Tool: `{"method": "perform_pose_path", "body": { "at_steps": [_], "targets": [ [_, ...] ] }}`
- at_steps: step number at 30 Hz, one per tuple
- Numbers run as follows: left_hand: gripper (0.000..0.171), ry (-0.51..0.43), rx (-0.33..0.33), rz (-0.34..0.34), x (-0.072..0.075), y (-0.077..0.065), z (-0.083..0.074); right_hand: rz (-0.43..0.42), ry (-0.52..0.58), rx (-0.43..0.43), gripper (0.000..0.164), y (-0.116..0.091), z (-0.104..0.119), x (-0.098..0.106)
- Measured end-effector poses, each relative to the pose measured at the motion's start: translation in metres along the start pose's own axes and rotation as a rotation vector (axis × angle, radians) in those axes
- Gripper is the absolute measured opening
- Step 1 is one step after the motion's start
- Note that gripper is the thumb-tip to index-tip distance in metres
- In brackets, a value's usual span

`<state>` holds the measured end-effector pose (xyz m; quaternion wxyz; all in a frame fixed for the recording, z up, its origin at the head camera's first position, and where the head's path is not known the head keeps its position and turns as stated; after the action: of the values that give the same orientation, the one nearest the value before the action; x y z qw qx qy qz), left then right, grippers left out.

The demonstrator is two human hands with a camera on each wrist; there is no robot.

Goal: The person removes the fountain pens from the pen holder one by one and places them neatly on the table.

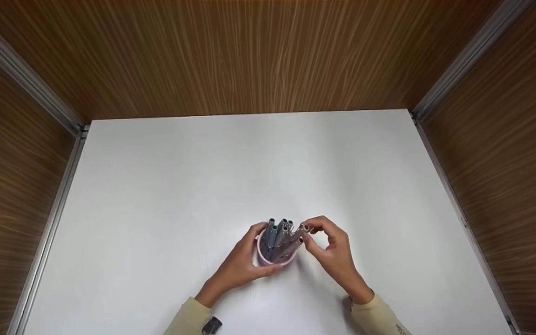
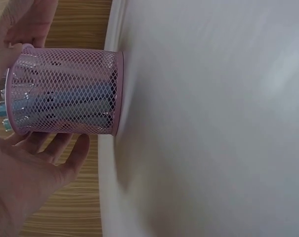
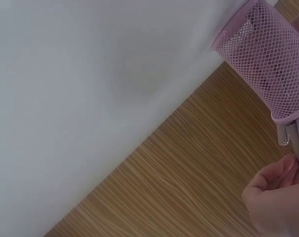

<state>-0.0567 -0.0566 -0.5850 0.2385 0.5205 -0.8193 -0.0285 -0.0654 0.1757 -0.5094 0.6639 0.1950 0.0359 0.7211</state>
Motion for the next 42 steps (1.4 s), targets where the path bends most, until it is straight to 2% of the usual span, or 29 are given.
{"method": "perform_pose_path", "body": {
  "at_steps": [10, 18, 27, 34, 42],
  "targets": [
    [0.098, -0.007, 0.004, 0.000, 0.002, -0.002, 0.000, -0.066, 0.068, -0.001, 0.025, 0.003, 0.001, 0.006],
    [0.099, -0.021, 0.028, 0.000, 0.003, -0.003, 0.001, -0.147, 0.118, -0.008, 0.030, 0.006, -0.020, 0.011],
    [0.100, -0.027, 0.032, -0.005, 0.003, -0.005, 0.000, -0.213, 0.248, -0.011, 0.025, 0.016, -0.009, 0.017],
    [0.101, -0.020, 0.047, -0.012, 0.006, -0.008, 0.001, -0.251, 0.291, -0.028, 0.026, 0.027, 0.000, 0.019],
    [0.098, -0.041, -0.012, -0.010, 0.001, -0.003, 0.002, -0.306, 0.362, -0.065, 0.025, 0.048, 0.000, 0.030]
  ]
}}
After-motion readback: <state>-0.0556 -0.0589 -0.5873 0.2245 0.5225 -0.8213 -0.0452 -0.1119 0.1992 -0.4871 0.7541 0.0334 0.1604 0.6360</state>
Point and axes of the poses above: each hand's wrist, its own y-axis towards the middle knuckle, its own x-axis out of the back of the hand, z = x × y, the point moved 1 cm from there along y, towards the middle knuckle, and after that the axes turned 11 degrees about -x, right-handed, at the moved point
